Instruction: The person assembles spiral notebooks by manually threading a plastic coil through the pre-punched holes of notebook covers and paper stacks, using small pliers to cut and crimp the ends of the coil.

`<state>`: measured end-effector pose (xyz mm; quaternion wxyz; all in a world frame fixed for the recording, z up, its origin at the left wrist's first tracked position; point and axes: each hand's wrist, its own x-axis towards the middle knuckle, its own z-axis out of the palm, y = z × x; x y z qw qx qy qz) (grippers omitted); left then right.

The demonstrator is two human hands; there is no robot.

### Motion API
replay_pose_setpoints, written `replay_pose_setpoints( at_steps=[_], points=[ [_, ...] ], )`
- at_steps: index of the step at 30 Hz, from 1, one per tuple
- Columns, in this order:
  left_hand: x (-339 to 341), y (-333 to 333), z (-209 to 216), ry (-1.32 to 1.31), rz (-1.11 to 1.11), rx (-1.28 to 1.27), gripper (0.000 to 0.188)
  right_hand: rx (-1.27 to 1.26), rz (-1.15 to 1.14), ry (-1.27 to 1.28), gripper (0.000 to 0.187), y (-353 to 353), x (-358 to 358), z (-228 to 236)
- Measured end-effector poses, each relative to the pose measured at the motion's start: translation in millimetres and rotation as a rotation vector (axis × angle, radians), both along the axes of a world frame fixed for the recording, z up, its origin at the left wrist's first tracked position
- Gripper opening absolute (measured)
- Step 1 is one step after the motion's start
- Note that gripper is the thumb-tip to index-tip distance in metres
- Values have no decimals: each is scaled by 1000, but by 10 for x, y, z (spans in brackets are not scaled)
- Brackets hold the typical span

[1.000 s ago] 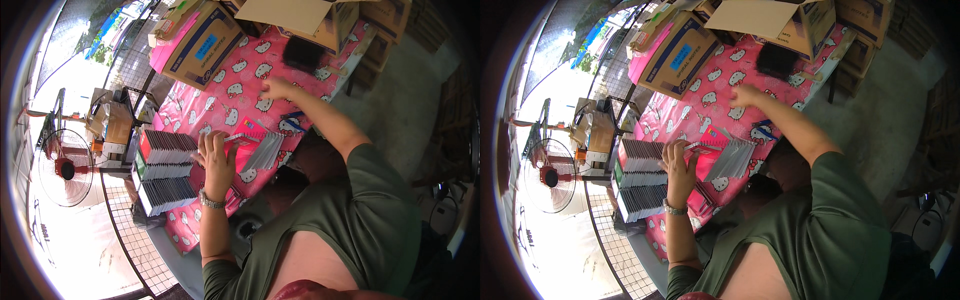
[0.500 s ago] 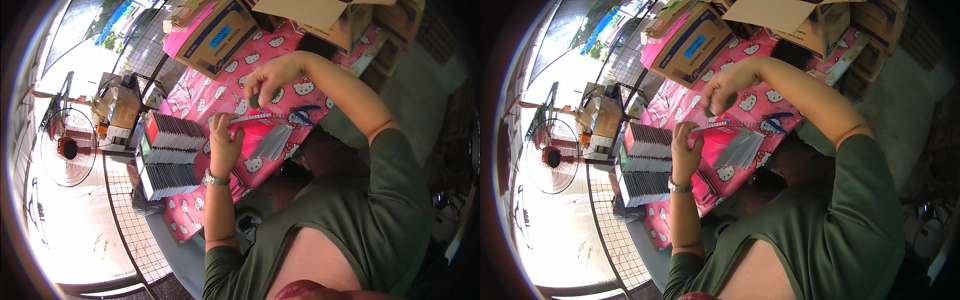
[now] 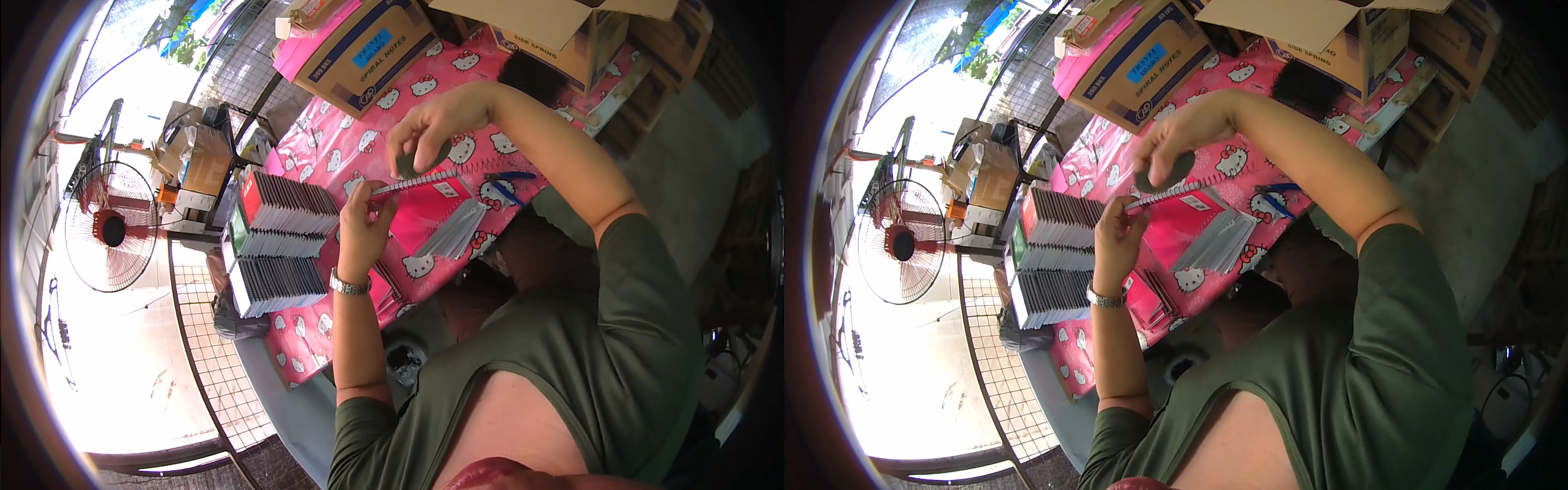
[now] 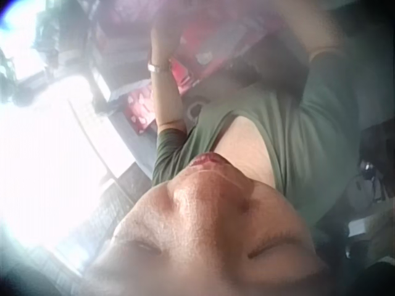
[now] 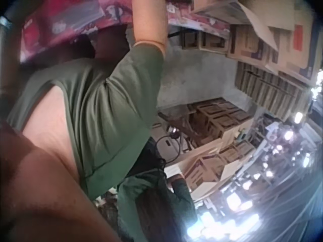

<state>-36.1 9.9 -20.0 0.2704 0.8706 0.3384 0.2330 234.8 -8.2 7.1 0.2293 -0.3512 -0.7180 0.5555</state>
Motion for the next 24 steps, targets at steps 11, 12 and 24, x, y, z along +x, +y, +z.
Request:
replay_pose_setpoints(
  at_steps=[11, 12, 24],
  points=[
    [1, 90, -29, -98, -38, -107, 27, -63, 71, 304, 36, 130, -81, -118],
    [-10, 100, -36, -114, -52, -95, 27, -55, 83, 176, 36, 157, -81, -108],
    [12, 6, -115, -448, 61, -381, 18, 526, -1129, -581, 86, -14, 421, -2787]
  ],
)
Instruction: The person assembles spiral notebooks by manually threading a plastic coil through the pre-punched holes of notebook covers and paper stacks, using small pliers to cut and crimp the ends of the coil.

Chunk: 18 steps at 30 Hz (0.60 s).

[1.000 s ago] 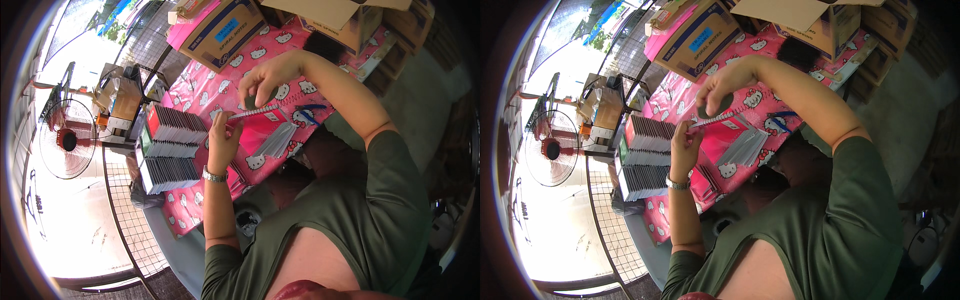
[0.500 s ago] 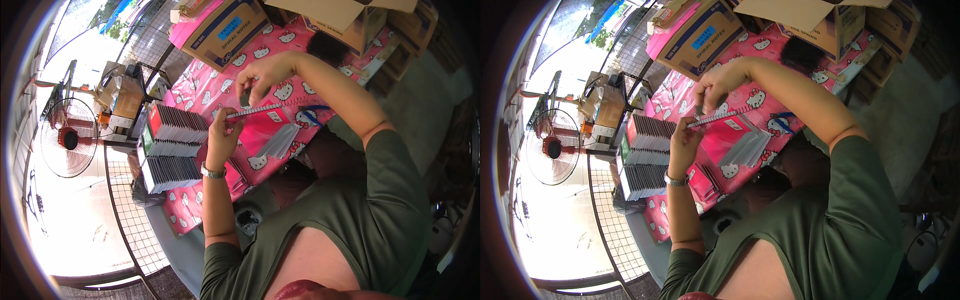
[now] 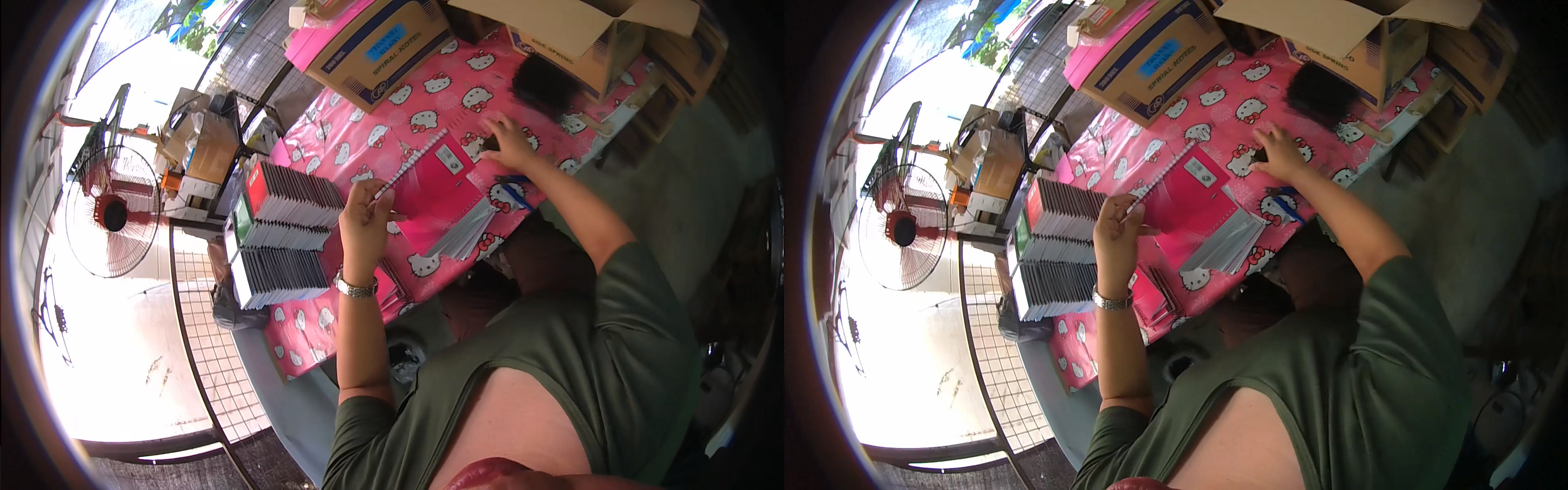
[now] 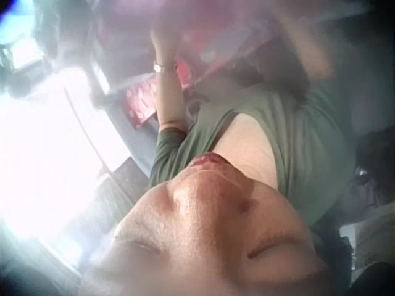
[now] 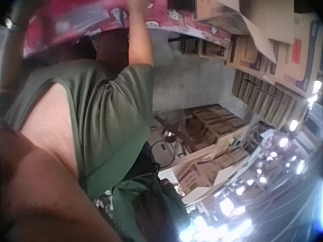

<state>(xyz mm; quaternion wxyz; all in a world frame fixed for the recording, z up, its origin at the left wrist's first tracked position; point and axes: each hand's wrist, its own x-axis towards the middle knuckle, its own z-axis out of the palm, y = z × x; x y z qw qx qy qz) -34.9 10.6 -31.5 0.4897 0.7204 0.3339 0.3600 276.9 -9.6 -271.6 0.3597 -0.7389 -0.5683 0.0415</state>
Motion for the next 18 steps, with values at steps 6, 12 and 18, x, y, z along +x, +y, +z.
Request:
replay_pose_setpoints(
  at_steps=[6, 12, 18],
  points=[
    [-10, -235, -80, 75, 190, 135, 16, -115, 11, -219, 64, -1154, -627, 192],
    [-4, -137, -139, 38, 186, -36, 23, 179, -32, 234, 54, -1244, -531, 342],
    [-9, -268, -162, -11, 172, 52, 15, 396, 435, 223, 57, -1391, -1104, 2037]
  ],
)
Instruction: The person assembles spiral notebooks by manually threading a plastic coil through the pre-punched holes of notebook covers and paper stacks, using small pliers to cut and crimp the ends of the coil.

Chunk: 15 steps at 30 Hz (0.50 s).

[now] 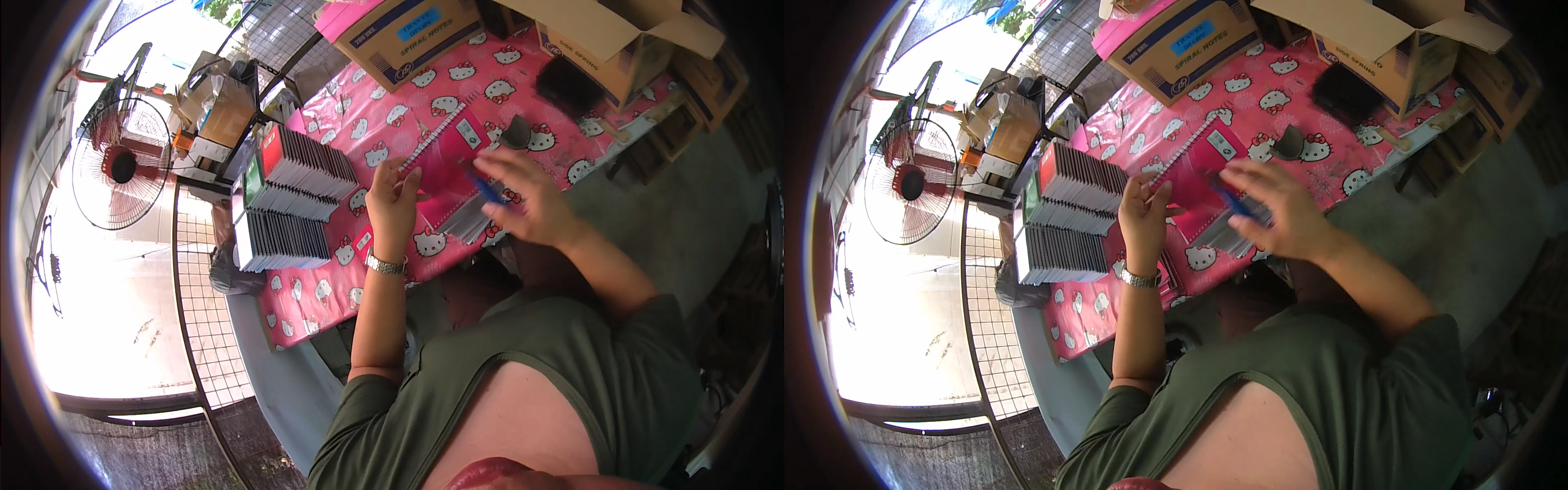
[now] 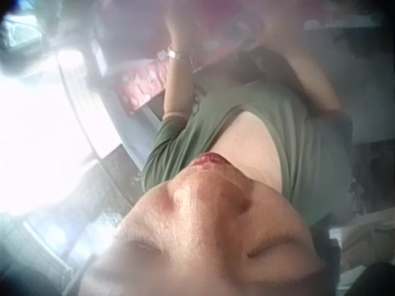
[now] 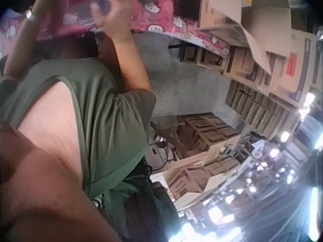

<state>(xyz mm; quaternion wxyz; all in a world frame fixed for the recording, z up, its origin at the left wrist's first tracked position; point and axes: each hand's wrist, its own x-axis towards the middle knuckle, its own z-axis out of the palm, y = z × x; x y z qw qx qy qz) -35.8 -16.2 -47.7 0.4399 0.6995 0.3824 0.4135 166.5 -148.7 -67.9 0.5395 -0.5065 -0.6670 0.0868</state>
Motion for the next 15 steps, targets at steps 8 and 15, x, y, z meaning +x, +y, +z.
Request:
replay_pose_setpoints(
  at_steps=[8, 15],
  points=[
    [15, -102, -5, -179, 45, -103, 21, 67, -29, -243, 57, 184, -324, 200],
    [52, -125, -134, -187, 107, 90, 33, -95, 102, 58, 46, 78, -436, 178]
  ],
)
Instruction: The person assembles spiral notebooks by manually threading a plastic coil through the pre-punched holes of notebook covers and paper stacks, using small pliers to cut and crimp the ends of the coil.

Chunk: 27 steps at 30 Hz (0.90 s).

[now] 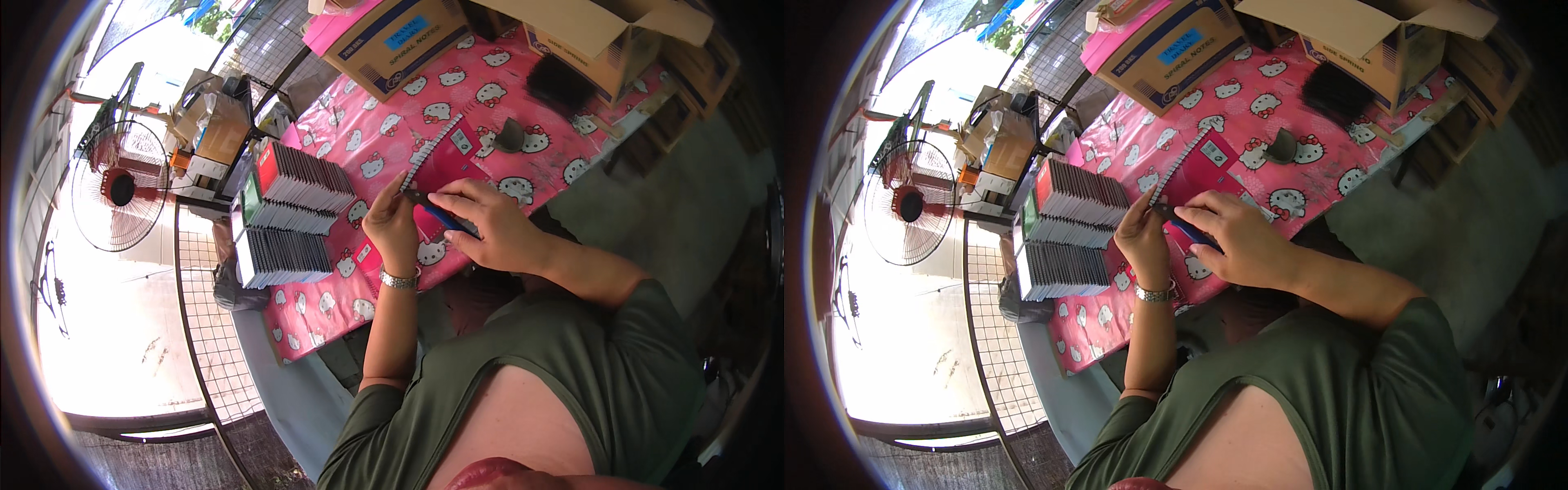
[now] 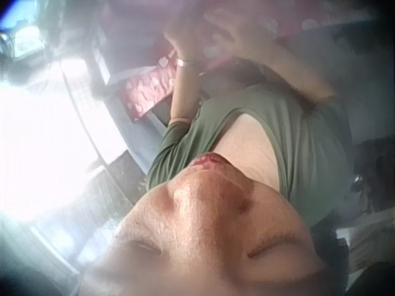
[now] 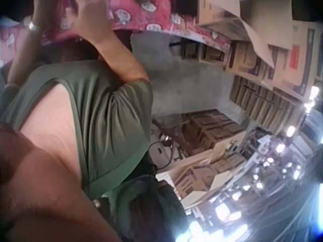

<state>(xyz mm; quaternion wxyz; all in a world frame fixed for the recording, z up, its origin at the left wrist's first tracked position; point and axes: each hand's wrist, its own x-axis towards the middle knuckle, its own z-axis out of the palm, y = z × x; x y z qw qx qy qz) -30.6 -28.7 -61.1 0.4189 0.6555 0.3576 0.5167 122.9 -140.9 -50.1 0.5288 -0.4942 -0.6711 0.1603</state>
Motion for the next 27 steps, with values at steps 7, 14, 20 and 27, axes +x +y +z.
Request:
replay_pose_setpoints(
  at_steps=[7, 14, 20, 27],
  points=[
    [-22, -92, 101, 1, 27, -49, 27, -420, 501, 911, 47, 15, -28, -145],
    [-1009, 66, 996, 500, 147, 297, 27, -115, -253, 20, 58, 148, 1009, -829],
    [-1343, 885, -40, 1222, -61, -234, 27, -444, -186, -455, 56, 386, 1286, -1938],
    [-1864, 1236, -1341, 1203, 66, -67, 37, -387, -777, -528, 34, 1334, 2481, -1949]
  ],
)
